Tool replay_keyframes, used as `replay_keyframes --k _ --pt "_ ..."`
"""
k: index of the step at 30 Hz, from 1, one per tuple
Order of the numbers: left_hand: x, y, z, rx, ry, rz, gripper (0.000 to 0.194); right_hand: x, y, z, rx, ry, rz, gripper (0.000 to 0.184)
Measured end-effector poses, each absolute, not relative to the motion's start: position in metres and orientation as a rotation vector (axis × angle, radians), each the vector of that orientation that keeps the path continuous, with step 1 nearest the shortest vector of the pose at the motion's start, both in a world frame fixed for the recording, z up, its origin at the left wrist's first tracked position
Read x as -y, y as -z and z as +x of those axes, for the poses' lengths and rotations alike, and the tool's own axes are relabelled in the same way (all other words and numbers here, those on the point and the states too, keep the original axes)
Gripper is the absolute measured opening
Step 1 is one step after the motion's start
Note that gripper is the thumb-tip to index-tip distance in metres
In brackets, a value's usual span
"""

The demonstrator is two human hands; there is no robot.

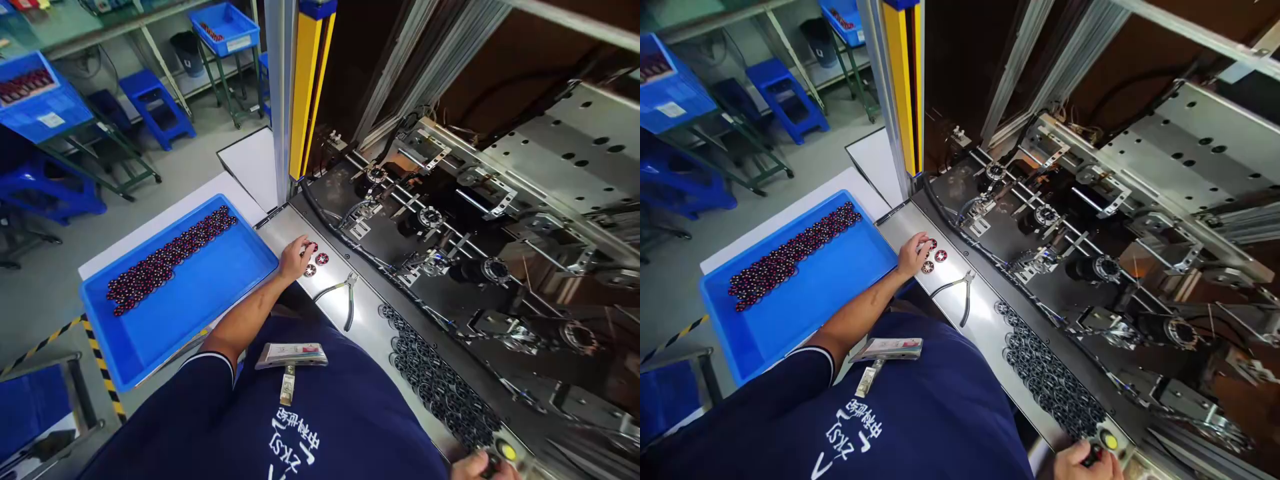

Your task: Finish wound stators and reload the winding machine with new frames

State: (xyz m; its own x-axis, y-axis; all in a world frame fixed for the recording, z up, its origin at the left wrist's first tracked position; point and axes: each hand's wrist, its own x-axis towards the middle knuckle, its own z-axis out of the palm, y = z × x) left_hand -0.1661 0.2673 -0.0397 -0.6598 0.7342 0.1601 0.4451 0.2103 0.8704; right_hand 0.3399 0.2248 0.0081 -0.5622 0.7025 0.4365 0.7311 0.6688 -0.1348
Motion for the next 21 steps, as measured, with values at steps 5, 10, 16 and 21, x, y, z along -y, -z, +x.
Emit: replay_keyframes --k 5,10,16,21 --pt "-0.266 0.037 -0.168 -2.226 -1.389 1.134 0.034 -0.224 0.009 0.359 2.146 0.522 -1.150 0.078" --pt "-0.263 0.024 -0.167 -2.253 -1.356 1.185 0.036 -0.221 0.020 0.364 2.012 0.515 -1.434 0.051" --pt "-0.264 0.019 -0.173 -2.318 -1.276 1.210 0.048 -0.220 0.027 0.366 1.841 0.487 -1.758 0.055" --pt "-0.264 0.017 -0.174 -2.362 -1.193 1.211 0.058 -0.214 0.031 0.368 1.734 0.426 -1.947 0.060"
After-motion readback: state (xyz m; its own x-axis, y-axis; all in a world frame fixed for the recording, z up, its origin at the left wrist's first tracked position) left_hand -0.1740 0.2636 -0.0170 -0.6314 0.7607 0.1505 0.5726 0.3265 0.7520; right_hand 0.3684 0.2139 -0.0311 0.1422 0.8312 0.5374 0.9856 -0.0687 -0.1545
